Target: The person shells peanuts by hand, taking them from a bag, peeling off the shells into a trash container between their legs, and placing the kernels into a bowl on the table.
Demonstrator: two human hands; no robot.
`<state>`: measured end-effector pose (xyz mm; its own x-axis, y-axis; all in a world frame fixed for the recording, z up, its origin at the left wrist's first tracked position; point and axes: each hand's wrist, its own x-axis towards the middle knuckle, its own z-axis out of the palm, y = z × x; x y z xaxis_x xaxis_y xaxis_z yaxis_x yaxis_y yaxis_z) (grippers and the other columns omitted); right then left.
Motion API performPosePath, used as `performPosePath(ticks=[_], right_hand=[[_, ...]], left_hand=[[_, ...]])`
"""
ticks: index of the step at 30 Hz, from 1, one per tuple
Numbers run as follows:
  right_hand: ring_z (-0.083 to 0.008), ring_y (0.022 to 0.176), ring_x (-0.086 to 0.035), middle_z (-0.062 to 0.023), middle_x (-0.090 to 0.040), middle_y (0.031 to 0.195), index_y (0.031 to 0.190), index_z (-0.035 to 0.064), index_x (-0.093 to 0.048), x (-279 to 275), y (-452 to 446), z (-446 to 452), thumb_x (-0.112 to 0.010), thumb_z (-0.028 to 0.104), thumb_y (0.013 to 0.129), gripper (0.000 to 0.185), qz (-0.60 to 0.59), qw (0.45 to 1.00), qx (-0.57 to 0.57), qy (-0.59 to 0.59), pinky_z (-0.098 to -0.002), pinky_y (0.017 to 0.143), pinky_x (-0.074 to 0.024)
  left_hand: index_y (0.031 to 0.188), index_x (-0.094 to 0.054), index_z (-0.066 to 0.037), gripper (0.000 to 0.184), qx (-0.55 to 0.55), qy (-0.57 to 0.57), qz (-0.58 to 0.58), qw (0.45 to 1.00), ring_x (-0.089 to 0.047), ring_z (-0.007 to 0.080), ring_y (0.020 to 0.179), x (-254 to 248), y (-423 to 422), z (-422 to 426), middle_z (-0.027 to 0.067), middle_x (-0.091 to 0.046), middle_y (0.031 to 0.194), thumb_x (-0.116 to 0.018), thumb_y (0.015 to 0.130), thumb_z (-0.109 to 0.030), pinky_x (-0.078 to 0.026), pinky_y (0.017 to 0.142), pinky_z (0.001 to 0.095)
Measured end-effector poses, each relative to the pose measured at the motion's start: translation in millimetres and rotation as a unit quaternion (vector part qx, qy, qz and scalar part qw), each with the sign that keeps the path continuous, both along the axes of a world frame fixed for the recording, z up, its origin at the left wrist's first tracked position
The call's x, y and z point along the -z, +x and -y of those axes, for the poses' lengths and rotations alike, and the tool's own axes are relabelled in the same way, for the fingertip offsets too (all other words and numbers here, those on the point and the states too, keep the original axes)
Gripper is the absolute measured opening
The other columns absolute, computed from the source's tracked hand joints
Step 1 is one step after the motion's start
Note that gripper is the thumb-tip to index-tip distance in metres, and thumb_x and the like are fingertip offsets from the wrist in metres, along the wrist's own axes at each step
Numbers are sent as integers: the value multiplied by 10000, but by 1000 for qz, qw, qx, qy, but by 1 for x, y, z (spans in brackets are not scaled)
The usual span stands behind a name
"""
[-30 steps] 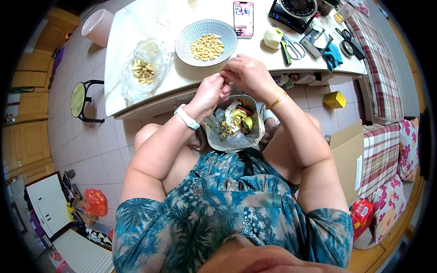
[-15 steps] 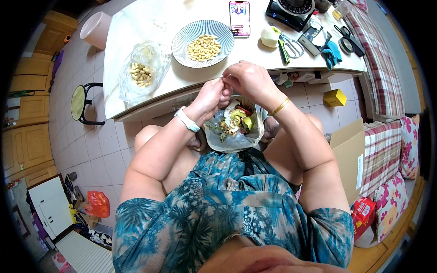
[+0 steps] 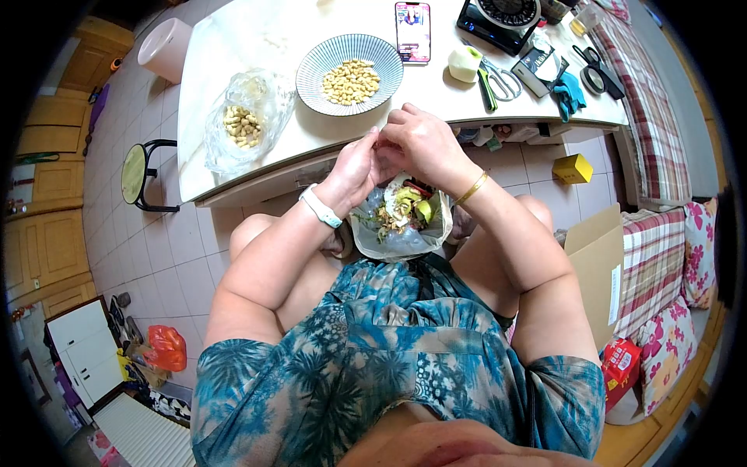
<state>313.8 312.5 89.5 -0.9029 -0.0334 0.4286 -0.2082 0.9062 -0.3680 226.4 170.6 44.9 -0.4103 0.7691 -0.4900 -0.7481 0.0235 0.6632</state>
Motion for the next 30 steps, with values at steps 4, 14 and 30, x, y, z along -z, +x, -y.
performPosePath(ticks=[4,14,30], right_hand=[[-281,887,-629,-94,-650,827,754,53,-693,9,-1,6,-730,136,695,108,21,999,-5,38,-394,775,-548],[-286,896,-632,-111,-667,855,791,44,-714,4,3,3,-694,114,711,108,54,997,-15,52,-396,783,-548],[-302,884,-644,-113,-673,885,893,21,-675,0,-4,-3,-731,64,810,109,16,996,-20,-86,-393,787,-549]], left_hand=[[1228,-563,-63,334,26,15,-2,1000,-639,155,940,8,-2,1,78,-646,1084,-362,1114,-305,-561,822,358],[1180,-596,-59,321,9,3,-12,1000,-647,154,937,11,0,-1,66,-652,1070,-394,1105,-297,-572,841,360],[958,-614,-95,255,105,-30,-130,986,-522,100,695,5,-6,2,-10,-563,794,-431,1071,-232,-423,616,252]])
